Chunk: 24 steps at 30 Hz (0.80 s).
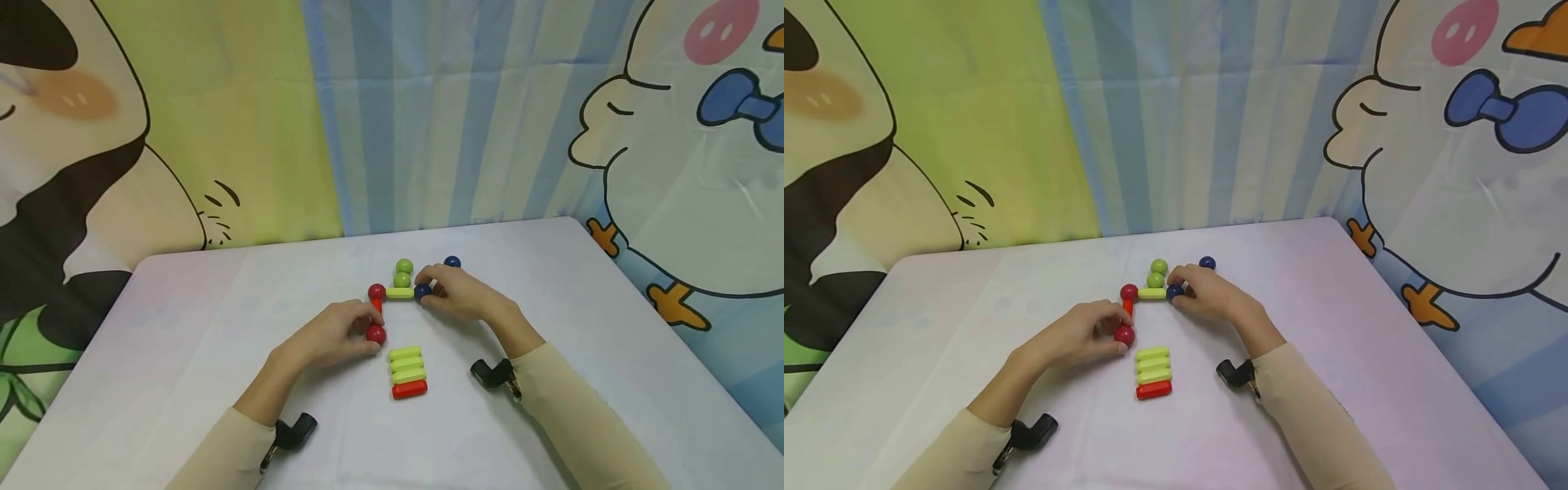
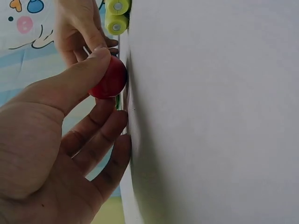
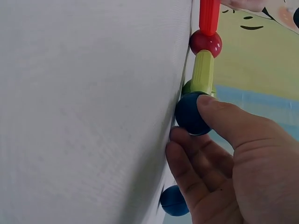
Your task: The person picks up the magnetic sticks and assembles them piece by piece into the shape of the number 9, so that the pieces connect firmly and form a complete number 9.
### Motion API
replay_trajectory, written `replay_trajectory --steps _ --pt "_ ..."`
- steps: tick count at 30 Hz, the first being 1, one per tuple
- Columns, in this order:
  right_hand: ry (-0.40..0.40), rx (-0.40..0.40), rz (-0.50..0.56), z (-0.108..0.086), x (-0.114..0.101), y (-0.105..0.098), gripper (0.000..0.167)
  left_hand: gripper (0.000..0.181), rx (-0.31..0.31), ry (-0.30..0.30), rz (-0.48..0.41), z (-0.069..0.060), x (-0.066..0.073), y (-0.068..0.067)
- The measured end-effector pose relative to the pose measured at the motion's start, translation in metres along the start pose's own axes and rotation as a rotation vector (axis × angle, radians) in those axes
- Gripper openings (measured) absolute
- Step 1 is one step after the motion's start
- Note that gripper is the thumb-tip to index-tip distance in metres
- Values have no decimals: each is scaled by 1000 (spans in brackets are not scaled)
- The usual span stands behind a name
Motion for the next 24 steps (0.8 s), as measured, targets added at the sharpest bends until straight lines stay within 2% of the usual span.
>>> replay_trajectory --steps 9,18,24 --pt "0 18 74 0 6 3 37 33 -9 19 -34 2 -2 0" --pt "9 29 96 0 3 5 38 35 -11 9 -57 -1 -4 0" --pt "2 42 95 -2 5 5 38 34 -3 36 -54 2 -5 1"
Point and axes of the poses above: each hand's wrist, its own z-axis towards the middle knuckle, its own y-axis out of the palm, x = y × z, the point moved 2 cm from there along z, towards the middle knuckle, and after that the axes turned 11 degrees about -x, right-handed, at the moved point
